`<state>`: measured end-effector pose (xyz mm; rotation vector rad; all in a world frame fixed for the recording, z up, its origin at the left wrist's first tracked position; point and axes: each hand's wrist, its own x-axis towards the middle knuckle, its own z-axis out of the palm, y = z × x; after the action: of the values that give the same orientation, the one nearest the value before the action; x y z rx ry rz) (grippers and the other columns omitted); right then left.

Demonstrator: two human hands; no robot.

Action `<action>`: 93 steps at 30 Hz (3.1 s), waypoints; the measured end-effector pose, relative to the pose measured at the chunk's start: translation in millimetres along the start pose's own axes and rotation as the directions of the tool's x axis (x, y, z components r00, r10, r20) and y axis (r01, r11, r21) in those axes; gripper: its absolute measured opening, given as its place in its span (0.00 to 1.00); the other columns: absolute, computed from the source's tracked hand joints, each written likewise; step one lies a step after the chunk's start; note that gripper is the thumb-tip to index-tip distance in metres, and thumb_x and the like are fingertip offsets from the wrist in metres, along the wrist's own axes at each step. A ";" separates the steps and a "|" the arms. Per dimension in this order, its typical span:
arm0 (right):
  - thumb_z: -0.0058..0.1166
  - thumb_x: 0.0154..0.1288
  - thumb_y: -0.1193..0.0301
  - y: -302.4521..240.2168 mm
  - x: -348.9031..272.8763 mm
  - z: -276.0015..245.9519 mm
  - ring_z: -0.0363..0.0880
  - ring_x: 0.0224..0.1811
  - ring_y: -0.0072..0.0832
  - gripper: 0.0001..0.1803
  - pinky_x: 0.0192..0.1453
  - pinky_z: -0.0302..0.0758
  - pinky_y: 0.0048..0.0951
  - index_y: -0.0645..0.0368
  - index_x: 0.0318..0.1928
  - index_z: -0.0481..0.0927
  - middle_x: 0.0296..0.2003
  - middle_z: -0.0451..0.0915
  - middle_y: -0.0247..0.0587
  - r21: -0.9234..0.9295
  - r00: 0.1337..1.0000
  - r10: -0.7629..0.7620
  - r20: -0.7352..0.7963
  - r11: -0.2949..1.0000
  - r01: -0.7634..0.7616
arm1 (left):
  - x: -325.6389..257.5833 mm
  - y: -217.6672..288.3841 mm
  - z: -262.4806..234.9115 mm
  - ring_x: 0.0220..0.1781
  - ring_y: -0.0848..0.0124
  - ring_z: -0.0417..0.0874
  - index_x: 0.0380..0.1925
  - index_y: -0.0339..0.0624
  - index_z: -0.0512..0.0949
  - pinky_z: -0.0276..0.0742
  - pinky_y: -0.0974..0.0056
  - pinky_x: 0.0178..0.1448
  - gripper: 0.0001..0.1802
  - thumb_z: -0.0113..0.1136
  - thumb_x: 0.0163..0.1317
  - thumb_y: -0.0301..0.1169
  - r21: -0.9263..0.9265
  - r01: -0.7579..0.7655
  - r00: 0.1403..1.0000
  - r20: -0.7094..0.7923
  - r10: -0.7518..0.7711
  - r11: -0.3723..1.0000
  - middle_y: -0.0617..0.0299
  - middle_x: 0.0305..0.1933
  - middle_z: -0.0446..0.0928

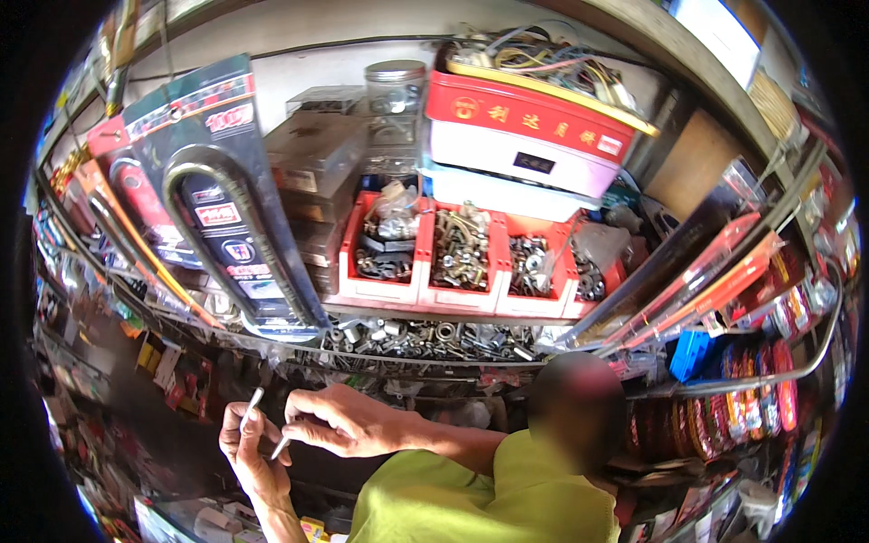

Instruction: The person repeatedly picks up small metal lock components from a red parts tray, aligns and screws them together by hand, and returns them to the tray. The person handles multiple small parts one at a time without using tools.

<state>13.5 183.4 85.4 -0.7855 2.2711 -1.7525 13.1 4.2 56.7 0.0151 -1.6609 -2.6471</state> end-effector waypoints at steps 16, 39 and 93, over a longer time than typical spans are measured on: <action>0.60 0.62 0.64 13.2 -49.2 -166.9 0.66 0.14 0.27 0.13 0.20 0.62 0.32 0.61 0.31 0.74 0.13 0.68 0.38 -0.622 0.547 -0.316 -0.775 0.534 -0.573 | -19.5 8.4 19.3 0.18 0.67 0.81 0.32 0.42 0.69 0.61 0.76 0.12 0.08 0.58 0.62 0.30 -0.270 0.448 0.889 0.237 -0.392 0.852 0.48 0.27 0.80; 0.60 0.63 0.75 56.9 -48.7 -198.0 0.62 0.23 0.11 0.09 0.25 0.60 0.18 0.62 0.29 0.74 0.20 0.69 0.25 -0.507 0.804 -0.108 -0.585 0.823 -0.258 | -17.4 54.7 -0.7 0.31 0.60 0.84 0.27 0.37 0.68 0.72 0.72 0.16 0.09 0.60 0.55 0.20 -0.476 0.193 0.981 0.113 -0.158 0.858 0.42 0.37 0.77; 0.52 0.70 0.64 39.9 -48.9 -192.0 0.60 0.25 0.10 0.14 0.27 0.58 0.17 0.63 0.36 0.78 0.24 0.69 0.22 -0.376 0.753 -0.028 -0.658 0.878 -0.297 | -27.7 -91.8 15.9 0.30 0.61 0.83 0.33 0.39 0.70 0.69 0.70 0.23 0.08 0.57 0.62 0.31 -0.091 0.833 0.531 0.409 -0.742 0.545 0.45 0.37 0.80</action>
<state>-40.9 377.8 96.0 0.0009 3.1799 -1.5853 39.7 59.1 -19.1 0.4967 -1.5803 -3.7611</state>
